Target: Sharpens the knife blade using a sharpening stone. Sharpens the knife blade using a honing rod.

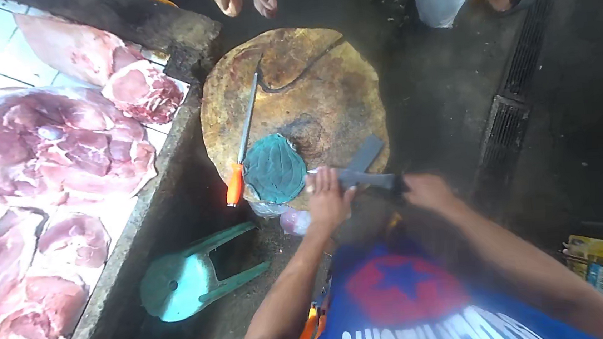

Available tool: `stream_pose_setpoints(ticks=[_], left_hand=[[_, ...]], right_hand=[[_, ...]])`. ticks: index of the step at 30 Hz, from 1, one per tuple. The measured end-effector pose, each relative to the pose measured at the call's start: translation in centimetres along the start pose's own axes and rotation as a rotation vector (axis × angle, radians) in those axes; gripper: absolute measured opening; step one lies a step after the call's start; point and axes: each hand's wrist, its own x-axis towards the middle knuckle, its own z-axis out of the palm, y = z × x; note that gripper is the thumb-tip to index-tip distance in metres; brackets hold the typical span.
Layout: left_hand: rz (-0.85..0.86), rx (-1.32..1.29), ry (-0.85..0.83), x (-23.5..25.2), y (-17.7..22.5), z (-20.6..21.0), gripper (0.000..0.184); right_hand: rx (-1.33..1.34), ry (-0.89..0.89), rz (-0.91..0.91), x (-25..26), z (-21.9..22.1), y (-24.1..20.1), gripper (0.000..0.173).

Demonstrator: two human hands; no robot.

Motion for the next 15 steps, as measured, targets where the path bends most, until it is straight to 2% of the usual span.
stream_pose_setpoints(ticks=[3,4,6,8,12,13,15], left_hand=[[0.172,-0.043,-0.003,4.8,7.5,2.6,0.078],[0.213,-0.049,-0.020,6.1,9.1,3.1,0.078],[0.221,-0.063,-0.054,7.6,9.4,2.8,0.079],[0.143,-0.055,-0.032,6.6,5.3,1.6,0.075],[-0.055,0.022,0.028,-2.5,-6.0,0.0,0.074],[-0.108,0.028,0.006,-4.3,-7.2,-0.3,0.077],[-0.154,0.009,-0.013,-5.3,-6.7,-0.7,0.081]], right_hand=[[-0.017,0.047,0.163,-1.5,-1.9,8.5,0.035],[-0.019,0.062,0.206,-1.8,-2.3,10.0,0.038],[-0.040,0.063,0.245,-1.4,-2.6,9.6,0.042],[-0.056,0.091,0.192,0.3,-1.2,5.5,0.042],[-0.028,0.049,-0.054,2.6,2.0,-5.6,0.033],[-0.026,0.010,-0.112,2.5,2.0,-7.2,0.030],[-0.032,-0.032,-0.171,2.3,1.5,-7.2,0.025]])
